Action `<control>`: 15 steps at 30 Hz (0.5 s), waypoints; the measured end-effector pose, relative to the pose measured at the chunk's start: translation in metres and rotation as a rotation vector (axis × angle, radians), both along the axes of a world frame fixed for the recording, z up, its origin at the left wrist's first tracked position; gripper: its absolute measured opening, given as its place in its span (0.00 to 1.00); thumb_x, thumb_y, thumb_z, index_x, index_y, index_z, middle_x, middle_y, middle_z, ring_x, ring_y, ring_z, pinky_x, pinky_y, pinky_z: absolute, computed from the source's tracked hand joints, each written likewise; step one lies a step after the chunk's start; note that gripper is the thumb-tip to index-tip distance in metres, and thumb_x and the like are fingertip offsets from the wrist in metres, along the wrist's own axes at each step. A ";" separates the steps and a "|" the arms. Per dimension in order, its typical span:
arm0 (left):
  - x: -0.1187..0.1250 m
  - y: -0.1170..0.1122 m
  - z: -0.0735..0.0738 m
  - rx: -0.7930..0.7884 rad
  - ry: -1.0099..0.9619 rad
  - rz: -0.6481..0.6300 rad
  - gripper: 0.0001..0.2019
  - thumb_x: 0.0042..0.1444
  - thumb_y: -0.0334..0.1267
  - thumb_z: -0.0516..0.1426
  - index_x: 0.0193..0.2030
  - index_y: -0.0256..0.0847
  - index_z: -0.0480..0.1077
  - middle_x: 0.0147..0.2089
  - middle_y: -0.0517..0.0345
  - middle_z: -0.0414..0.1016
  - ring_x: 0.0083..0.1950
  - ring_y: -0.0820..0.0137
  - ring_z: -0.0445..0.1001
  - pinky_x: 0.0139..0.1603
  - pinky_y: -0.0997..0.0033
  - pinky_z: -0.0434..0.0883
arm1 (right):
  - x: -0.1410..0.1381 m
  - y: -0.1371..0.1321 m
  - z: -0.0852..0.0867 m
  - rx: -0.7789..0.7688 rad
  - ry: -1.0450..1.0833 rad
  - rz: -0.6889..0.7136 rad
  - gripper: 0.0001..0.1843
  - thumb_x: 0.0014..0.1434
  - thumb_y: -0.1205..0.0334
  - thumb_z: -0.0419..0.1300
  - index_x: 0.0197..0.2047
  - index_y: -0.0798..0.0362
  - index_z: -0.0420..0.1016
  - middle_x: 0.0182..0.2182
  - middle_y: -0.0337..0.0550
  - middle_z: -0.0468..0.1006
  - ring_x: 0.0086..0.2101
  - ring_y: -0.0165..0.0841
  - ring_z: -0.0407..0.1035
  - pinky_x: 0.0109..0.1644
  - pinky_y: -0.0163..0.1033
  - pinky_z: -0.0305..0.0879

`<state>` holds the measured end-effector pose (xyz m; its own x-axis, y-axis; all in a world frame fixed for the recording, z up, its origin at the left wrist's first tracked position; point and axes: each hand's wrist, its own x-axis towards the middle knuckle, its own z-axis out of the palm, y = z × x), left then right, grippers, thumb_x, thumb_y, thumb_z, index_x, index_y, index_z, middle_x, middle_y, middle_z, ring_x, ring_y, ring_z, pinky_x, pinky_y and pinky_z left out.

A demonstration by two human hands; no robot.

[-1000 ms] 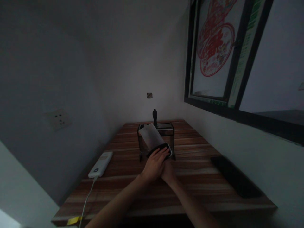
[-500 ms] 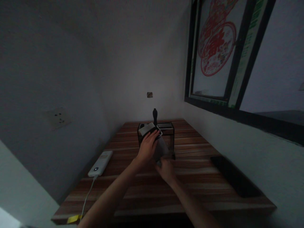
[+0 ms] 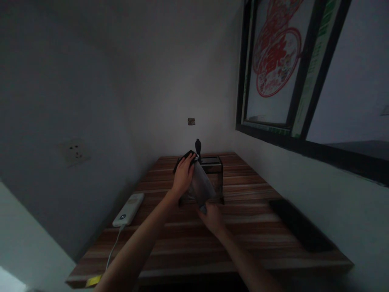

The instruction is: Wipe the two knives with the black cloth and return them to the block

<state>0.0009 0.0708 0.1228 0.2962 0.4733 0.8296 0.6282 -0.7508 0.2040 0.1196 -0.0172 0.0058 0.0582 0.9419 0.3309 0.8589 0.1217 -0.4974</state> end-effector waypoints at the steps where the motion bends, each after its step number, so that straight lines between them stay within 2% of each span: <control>1: 0.000 -0.001 -0.001 0.003 0.008 -0.002 0.20 0.61 0.36 0.42 0.60 0.42 0.53 0.60 0.53 0.59 0.62 0.68 0.56 0.62 0.57 0.55 | 0.000 0.000 0.000 -0.002 -0.003 -0.005 0.13 0.54 0.54 0.55 0.29 0.56 0.71 0.27 0.47 0.76 0.31 0.35 0.70 0.31 0.33 0.56; 9: 0.005 -0.021 -0.013 -0.018 0.110 -0.035 0.20 0.61 0.33 0.42 0.60 0.42 0.51 0.62 0.54 0.57 0.63 0.71 0.52 0.63 0.58 0.51 | 0.000 0.000 0.000 -0.010 0.000 0.007 0.13 0.54 0.54 0.54 0.30 0.56 0.71 0.28 0.48 0.76 0.32 0.36 0.71 0.32 0.34 0.56; 15: 0.012 -0.047 -0.035 -0.053 0.200 -0.099 0.21 0.60 0.31 0.42 0.60 0.41 0.51 0.62 0.54 0.57 0.64 0.71 0.51 0.63 0.57 0.52 | 0.000 0.000 0.002 -0.018 0.065 0.020 0.12 0.53 0.57 0.56 0.34 0.57 0.72 0.32 0.51 0.77 0.36 0.39 0.71 0.36 0.35 0.60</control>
<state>0.0134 0.0239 0.0877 0.4993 0.4755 0.7243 0.5841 -0.8022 0.1239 0.1194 -0.0173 0.0079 0.0602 0.9489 0.3097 0.8220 0.1289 -0.5547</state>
